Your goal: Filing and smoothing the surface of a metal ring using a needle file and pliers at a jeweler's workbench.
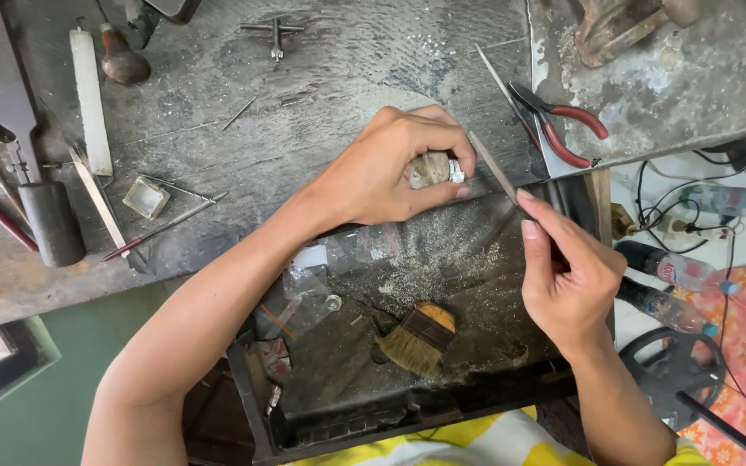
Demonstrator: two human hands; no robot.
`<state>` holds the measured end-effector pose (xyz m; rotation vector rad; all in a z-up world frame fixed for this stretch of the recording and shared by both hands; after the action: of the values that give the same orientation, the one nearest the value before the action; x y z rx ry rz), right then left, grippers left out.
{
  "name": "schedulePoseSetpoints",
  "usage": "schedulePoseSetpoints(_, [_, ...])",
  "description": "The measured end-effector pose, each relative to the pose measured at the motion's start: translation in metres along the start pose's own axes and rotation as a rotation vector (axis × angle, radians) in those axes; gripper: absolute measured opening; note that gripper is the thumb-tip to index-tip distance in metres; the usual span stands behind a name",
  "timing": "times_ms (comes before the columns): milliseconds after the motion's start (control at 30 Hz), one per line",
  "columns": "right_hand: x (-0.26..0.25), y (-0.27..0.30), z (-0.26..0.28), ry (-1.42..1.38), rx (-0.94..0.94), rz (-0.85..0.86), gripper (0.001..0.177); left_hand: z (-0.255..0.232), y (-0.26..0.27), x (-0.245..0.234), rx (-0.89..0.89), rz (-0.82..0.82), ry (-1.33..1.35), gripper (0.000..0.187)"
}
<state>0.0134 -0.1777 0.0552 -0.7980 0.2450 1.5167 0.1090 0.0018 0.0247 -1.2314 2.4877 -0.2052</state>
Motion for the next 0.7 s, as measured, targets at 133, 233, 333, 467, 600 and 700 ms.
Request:
schedulePoseSetpoints(133, [0.006, 0.007, -0.003, -0.053, 0.017, -0.004, 0.021, 0.004, 0.001, -0.003, 0.022, 0.112, 0.054, 0.020])
schedulePoseSetpoints(233, [0.012, 0.009, -0.003, -0.077, 0.030, -0.021, 0.021, 0.001, -0.001, -0.009, 0.021, 0.151, 0.128, 0.011])
schedulePoseSetpoints(333, [0.015, 0.013, -0.003, -0.066, 0.066, -0.031, 0.021, -0.002, -0.002, -0.011, 0.011, 0.158, 0.102, 0.013])
schedulePoseSetpoints(467, [0.028, 0.016, -0.006, -0.065, 0.055, -0.034, 0.020, -0.003, -0.007, -0.012, -0.008, 0.175, 0.074, 0.013])
schedulePoseSetpoints(600, [0.033, 0.030, -0.019, -0.091, 0.063, -0.092, 0.022, 0.004, -0.007, -0.009, -0.073, 0.203, 0.075, 0.016])
schedulePoseSetpoints(700, [0.035, 0.035, -0.020, -0.094, 0.094, -0.096, 0.022, 0.009, -0.006, -0.008, -0.094, 0.210, 0.094, 0.017])
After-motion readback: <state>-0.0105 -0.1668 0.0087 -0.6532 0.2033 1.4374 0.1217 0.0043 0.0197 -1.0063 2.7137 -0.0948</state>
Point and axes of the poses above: each hand's wrist, its own y-axis away from the middle knuckle, its own x-axis out of the palm, z = x × y, the point moved 6 cm from there along -y, towards the middle knuckle, and after that the axes turned 3 degrees about -y, right-handed, at the moved point
